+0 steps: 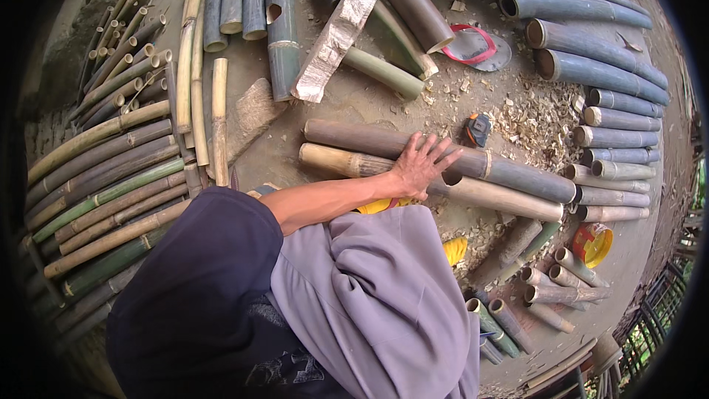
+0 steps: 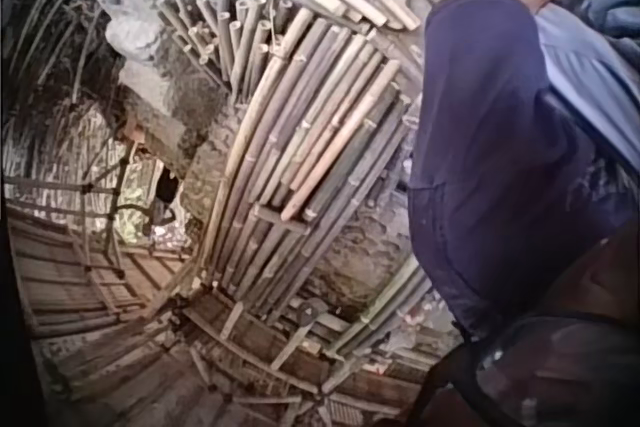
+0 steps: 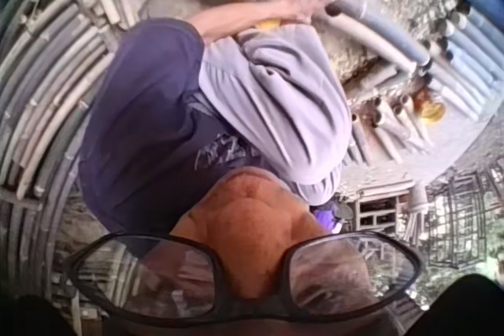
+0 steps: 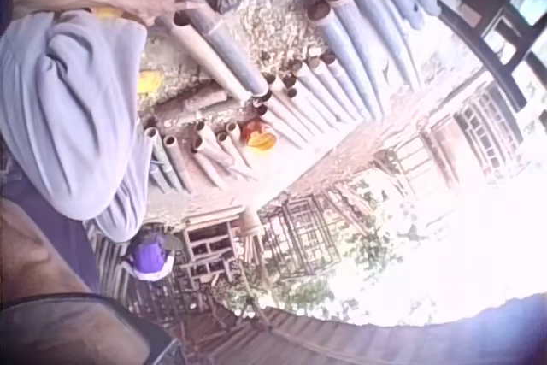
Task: The person sits on the ground surrounded by bamboo poles and uses a tape measure to mark a length on a bamboo pole. They then use a machete and a wooden mallet to chop a hole into the pole. Finally, they use a hand drill to widen the hole and test the fit of another bamboo piece.
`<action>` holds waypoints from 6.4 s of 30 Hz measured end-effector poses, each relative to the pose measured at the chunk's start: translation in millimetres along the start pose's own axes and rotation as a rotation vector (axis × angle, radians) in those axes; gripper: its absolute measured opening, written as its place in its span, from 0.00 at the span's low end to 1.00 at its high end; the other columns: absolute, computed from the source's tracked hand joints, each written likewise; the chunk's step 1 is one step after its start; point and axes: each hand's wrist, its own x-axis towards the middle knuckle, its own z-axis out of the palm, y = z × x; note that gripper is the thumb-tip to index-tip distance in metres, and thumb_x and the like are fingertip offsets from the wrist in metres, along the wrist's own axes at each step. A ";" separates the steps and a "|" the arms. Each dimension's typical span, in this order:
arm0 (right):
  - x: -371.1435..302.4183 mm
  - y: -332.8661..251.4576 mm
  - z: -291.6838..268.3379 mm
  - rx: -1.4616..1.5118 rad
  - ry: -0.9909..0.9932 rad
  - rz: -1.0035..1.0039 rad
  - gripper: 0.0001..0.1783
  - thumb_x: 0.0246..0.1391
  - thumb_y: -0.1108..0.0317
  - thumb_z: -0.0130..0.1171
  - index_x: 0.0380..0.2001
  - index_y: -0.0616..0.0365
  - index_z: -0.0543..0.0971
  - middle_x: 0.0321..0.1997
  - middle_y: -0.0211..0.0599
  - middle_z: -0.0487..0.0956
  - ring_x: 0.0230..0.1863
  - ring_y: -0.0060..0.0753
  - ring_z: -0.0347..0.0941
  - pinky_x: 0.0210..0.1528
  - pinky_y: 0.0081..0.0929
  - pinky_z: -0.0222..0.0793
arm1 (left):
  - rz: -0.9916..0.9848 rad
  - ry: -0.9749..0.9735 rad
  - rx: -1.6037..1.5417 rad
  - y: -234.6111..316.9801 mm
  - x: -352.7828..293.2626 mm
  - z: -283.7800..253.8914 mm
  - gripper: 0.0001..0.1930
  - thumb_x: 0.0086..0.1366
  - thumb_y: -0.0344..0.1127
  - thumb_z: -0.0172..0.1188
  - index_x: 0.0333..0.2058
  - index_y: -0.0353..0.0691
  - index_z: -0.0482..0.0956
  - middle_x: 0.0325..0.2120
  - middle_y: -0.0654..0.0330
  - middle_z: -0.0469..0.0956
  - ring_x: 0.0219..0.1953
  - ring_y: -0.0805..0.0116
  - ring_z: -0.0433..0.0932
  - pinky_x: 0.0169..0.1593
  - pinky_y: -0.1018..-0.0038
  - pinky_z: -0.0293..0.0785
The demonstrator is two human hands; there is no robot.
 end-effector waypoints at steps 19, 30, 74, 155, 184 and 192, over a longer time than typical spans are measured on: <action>142.4 -205.9 -88.7 1.162 -0.028 0.020 0.12 0.58 0.69 0.51 0.43 0.60 0.65 0.25 0.38 0.74 0.19 0.30 0.74 0.21 0.32 0.78 | -0.090 -0.056 -0.057 16.4 19.2 -10.0 0.69 0.21 0.50 0.80 0.65 0.50 0.47 0.61 0.57 0.54 0.65 0.55 0.52 0.63 0.47 0.45; 203.1 -234.2 -48.1 1.494 0.048 -0.100 0.10 0.62 0.65 0.49 0.40 0.60 0.64 0.27 0.40 0.75 0.17 0.31 0.74 0.17 0.32 0.76 | -0.008 -0.040 0.018 8.1 17.1 -13.8 0.67 0.23 0.48 0.77 0.64 0.43 0.47 0.60 0.53 0.55 0.62 0.51 0.55 0.63 0.50 0.46; 189.4 -189.3 -37.4 1.040 0.147 -0.186 0.19 0.46 0.75 0.57 0.42 0.56 0.64 0.24 0.31 0.71 0.16 0.22 0.68 0.18 0.22 0.68 | -0.037 -0.253 0.063 34.0 30.1 -40.5 0.71 0.28 0.58 0.77 0.68 0.45 0.41 0.66 0.49 0.44 0.67 0.45 0.45 0.61 0.37 0.45; 77.3 -198.7 72.2 0.648 0.224 -0.348 0.20 0.54 0.73 0.52 0.52 0.59 0.69 0.25 0.48 0.76 0.25 0.45 0.77 0.30 0.37 0.72 | -0.015 0.060 0.117 6.4 15.0 8.7 0.66 0.19 0.57 0.73 0.63 0.39 0.54 0.57 0.48 0.60 0.59 0.49 0.59 0.60 0.54 0.54; 44.0 -289.1 131.3 0.051 -0.438 -0.798 0.26 0.56 0.72 0.47 0.58 0.54 0.59 0.33 0.64 0.74 0.32 0.70 0.71 0.34 0.60 0.65 | -0.100 0.073 -0.063 -1.0 -0.1 9.9 0.67 0.23 0.46 0.78 0.66 0.44 0.48 0.62 0.60 0.55 0.64 0.59 0.54 0.66 0.54 0.47; 44.1 -293.2 131.6 -0.006 -0.429 -0.774 0.23 0.56 0.72 0.47 0.56 0.56 0.60 0.32 0.65 0.75 0.32 0.72 0.71 0.35 0.60 0.66 | -0.081 0.048 -0.003 -0.7 -0.6 7.5 0.66 0.28 0.57 0.76 0.65 0.40 0.48 0.61 0.57 0.55 0.65 0.57 0.53 0.65 0.53 0.46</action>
